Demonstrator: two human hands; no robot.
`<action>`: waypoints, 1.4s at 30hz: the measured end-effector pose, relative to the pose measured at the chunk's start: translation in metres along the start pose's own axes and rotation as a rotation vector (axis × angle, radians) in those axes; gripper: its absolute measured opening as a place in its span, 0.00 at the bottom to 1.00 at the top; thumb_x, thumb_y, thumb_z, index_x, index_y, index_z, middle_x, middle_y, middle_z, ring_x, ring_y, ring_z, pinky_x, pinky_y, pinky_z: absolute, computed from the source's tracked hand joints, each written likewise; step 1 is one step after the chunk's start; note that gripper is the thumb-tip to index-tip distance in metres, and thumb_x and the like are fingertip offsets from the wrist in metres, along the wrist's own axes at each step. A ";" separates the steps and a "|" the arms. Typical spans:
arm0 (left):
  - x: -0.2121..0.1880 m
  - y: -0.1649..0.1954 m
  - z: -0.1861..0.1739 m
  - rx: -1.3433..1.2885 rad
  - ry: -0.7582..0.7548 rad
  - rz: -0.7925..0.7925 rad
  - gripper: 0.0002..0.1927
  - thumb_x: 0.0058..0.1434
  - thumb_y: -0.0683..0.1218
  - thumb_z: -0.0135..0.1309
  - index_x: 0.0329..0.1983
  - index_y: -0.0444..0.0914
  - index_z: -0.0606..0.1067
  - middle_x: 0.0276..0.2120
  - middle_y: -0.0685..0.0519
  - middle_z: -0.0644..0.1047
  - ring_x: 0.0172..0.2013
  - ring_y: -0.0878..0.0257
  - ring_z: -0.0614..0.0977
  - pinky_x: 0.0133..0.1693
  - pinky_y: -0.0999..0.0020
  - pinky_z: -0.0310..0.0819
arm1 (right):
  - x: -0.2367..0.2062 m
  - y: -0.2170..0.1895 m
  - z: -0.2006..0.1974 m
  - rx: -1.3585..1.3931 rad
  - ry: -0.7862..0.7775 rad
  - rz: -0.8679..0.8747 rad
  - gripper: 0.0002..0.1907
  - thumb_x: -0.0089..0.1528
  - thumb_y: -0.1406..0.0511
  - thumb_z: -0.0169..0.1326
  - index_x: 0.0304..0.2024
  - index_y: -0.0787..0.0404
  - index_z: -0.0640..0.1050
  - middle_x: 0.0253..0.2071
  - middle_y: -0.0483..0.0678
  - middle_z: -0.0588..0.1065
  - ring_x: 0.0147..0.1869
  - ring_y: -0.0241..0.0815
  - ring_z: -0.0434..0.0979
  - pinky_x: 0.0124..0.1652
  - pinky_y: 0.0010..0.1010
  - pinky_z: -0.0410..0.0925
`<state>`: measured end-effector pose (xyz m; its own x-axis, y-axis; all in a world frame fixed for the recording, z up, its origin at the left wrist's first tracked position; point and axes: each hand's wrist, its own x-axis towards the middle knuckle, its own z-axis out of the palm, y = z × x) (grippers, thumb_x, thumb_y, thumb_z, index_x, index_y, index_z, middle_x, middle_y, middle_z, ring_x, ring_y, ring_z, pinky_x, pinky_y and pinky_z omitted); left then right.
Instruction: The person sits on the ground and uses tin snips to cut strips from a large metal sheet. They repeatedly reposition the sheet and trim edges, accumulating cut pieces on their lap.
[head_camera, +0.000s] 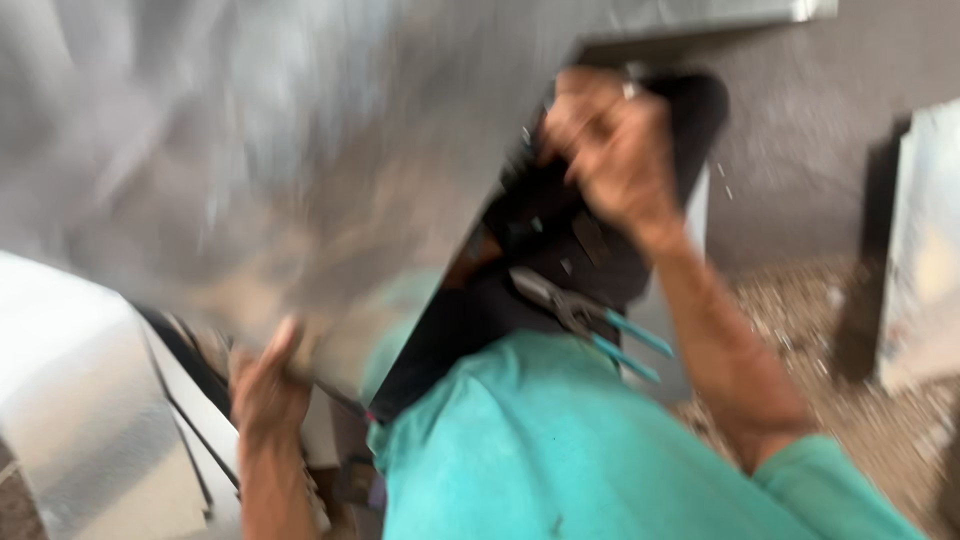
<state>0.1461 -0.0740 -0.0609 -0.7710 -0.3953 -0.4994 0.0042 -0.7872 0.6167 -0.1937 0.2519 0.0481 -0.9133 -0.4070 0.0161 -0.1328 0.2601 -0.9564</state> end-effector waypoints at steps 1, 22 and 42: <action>0.014 -0.022 0.026 0.034 0.002 0.001 0.09 0.69 0.36 0.57 0.31 0.35 0.80 0.41 0.46 0.82 0.41 0.58 0.85 0.43 0.63 0.82 | -0.002 0.003 -0.020 -0.052 0.065 -0.199 0.12 0.72 0.65 0.52 0.54 0.66 0.75 0.38 0.46 0.78 0.38 0.35 0.81 0.38 0.27 0.79; 0.056 -0.123 0.249 0.504 -0.144 0.015 0.20 0.68 0.58 0.53 0.36 0.36 0.77 0.25 0.59 0.70 0.23 0.72 0.73 0.21 0.76 0.72 | -0.061 0.029 -0.042 -0.808 0.085 -0.421 0.09 0.72 0.66 0.63 0.53 0.60 0.84 0.39 0.42 0.77 0.44 0.38 0.72 0.46 0.32 0.66; 0.052 -0.125 0.254 0.453 -0.103 0.178 0.15 0.72 0.52 0.56 0.36 0.36 0.74 0.25 0.62 0.68 0.23 0.73 0.66 0.23 0.74 0.60 | -0.094 -0.074 0.023 -0.735 -0.278 -0.546 0.09 0.68 0.71 0.50 0.47 0.61 0.81 0.33 0.42 0.78 0.34 0.35 0.73 0.36 0.32 0.67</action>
<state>-0.0562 0.1241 -0.0099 -0.8427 -0.4379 -0.3132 -0.1178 -0.4178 0.9009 -0.0891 0.2512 0.1111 -0.5424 -0.8033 0.2459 -0.8082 0.4190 -0.4138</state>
